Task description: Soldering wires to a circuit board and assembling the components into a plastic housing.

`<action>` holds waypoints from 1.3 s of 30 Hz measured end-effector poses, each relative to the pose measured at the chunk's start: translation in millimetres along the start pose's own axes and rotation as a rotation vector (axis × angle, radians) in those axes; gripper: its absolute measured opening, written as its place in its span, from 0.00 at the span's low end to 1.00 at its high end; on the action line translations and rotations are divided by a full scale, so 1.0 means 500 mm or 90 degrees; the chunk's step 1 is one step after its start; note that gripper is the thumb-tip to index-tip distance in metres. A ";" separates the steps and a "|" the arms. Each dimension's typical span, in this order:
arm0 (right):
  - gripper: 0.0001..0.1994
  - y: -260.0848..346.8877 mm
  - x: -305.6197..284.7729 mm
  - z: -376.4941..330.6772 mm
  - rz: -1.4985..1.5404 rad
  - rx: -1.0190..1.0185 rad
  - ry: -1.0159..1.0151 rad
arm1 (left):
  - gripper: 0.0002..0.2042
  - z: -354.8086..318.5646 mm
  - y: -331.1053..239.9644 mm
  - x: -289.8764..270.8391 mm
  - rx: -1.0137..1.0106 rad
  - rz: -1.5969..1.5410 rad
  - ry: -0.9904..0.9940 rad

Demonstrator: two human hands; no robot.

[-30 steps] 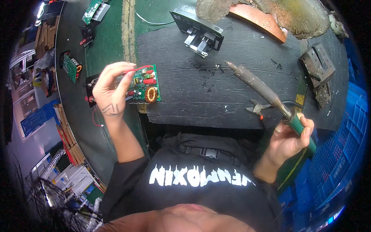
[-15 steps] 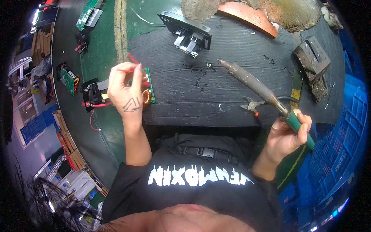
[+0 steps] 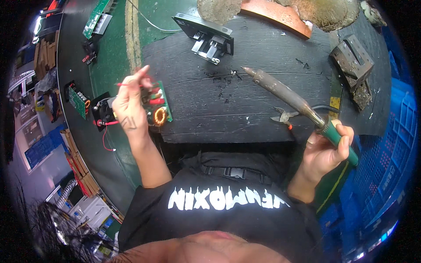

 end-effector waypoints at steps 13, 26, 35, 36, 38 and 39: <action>0.16 -0.024 0.012 0.009 -0.107 0.017 -0.078 | 0.13 -0.040 -0.061 0.093 0.268 0.404 0.134; 0.16 -0.025 0.023 0.013 -0.110 0.022 -0.078 | 0.12 -0.032 -0.063 0.122 0.398 0.238 0.280; 0.15 -0.030 0.025 0.019 -0.127 0.045 -0.071 | 0.06 -0.013 -0.070 0.111 0.144 0.121 0.145; 0.15 -0.032 0.025 0.020 -0.126 0.051 -0.075 | 0.06 -0.014 -0.077 0.117 0.173 0.122 0.162; 0.15 -0.036 0.027 0.024 -0.134 0.052 -0.072 | 0.07 -0.014 -0.083 0.130 0.229 0.133 0.193; 0.15 -0.036 0.026 0.026 -0.142 0.050 -0.085 | 0.07 -0.012 -0.078 0.134 0.221 0.132 0.191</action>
Point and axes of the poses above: each hand's wrist, its own z-axis towards the middle knuckle, its own x-axis out of the palm, y = z × x, the point moved 5 cm from there along z, towards the middle knuckle, and after that the axes turned 5 degrees about x, right-handed, at the moved point
